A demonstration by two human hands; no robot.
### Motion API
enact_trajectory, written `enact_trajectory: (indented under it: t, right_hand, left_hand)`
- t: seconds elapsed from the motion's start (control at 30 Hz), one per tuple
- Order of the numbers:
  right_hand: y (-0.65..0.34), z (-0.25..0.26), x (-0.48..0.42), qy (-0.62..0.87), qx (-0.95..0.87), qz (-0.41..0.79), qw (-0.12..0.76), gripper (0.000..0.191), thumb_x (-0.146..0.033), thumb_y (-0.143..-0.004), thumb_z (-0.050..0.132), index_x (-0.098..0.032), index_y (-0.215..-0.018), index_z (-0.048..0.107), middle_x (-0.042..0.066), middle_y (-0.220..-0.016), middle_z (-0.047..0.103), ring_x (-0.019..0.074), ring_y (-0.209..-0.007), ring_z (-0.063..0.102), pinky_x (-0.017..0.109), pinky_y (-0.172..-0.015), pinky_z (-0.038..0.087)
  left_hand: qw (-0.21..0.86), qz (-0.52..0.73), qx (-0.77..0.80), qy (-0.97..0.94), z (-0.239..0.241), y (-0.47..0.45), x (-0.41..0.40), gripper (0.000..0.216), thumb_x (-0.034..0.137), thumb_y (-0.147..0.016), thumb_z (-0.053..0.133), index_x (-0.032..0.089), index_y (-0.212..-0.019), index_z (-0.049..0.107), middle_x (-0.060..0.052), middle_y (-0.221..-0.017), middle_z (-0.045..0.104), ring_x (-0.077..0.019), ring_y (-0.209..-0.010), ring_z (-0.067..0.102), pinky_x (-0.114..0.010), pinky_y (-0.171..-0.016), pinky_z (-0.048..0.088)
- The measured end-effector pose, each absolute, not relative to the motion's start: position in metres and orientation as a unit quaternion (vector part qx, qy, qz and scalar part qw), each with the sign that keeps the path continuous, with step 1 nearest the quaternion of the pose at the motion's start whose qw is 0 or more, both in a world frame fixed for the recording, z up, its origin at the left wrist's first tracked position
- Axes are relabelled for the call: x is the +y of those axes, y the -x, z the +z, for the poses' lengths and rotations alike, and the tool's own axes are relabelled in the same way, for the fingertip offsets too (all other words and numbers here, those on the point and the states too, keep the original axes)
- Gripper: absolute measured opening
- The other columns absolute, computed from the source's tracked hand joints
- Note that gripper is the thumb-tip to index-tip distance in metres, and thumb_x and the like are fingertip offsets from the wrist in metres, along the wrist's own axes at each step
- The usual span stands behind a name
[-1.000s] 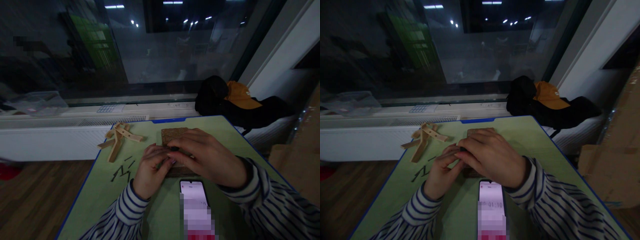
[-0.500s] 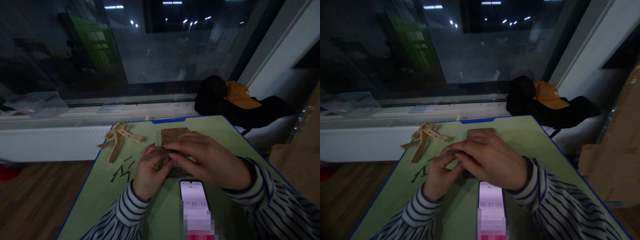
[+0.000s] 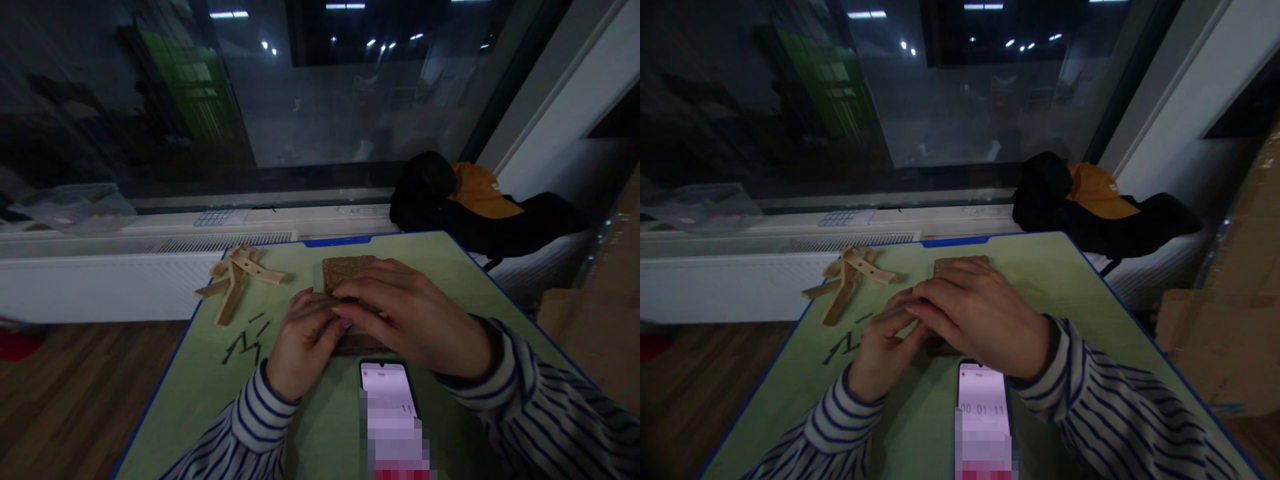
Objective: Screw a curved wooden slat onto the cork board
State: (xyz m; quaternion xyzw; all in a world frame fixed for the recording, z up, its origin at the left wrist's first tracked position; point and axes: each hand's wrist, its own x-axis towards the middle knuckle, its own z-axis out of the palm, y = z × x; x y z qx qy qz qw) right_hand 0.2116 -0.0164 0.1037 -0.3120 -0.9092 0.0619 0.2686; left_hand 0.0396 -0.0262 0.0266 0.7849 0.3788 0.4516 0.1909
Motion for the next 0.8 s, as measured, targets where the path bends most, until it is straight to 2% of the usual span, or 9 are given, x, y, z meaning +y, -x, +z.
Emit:
enact_trajectory:
  t: [0.23, 0.43, 0.8]
  right_hand:
    - [-0.2098, 0.1061, -0.0162, 0.301, -0.911, 0.072, 0.274, 0.020, -0.030, -0.090, 0.049, -0.016, -0.096, 0.061, 0.006, -0.088, 0.066, 0.0186, -0.090, 0.057, 0.035, -0.084, 0.041]
    - [-0.2120, 0.1080, -0.0182, 0.269, -0.913, 0.114, 0.285, 0.025, -0.024, -0.089, 0.050, -0.015, -0.112, 0.055, 0.007, -0.102, 0.065, 0.0173, -0.095, 0.056, 0.034, -0.087, 0.042]
    - [-0.2120, 0.1077, -0.0145, 0.289, -0.912, 0.098, 0.274, 0.019, -0.028, -0.091, 0.048, -0.018, -0.100, 0.061, 0.005, -0.091, 0.066, 0.0167, -0.088, 0.057, 0.033, -0.082, 0.043]
  left_hand:
    - [0.153, 0.475, 0.415, -0.761, 0.0224, -0.0388, -0.0250, 0.010, 0.019, -0.076, 0.064, 0.021, -0.085, 0.067, -0.004, -0.084, 0.071, -0.0213, -0.088, 0.061, -0.043, -0.092, 0.042]
    - [0.168, 0.476, 0.406, -0.762, 0.0208, -0.0350, -0.0258, 0.008, 0.021, -0.078, 0.062, 0.020, -0.084, 0.068, -0.006, -0.085, 0.072, -0.0222, -0.091, 0.061, -0.045, -0.092, 0.042]
    - [0.187, 0.459, 0.384, -0.779, 0.0255, -0.0385, -0.0263, 0.014, 0.021, -0.083, 0.057, 0.021, -0.092, 0.068, -0.006, -0.090, 0.071, -0.0216, -0.091, 0.061, -0.039, -0.083, 0.046]
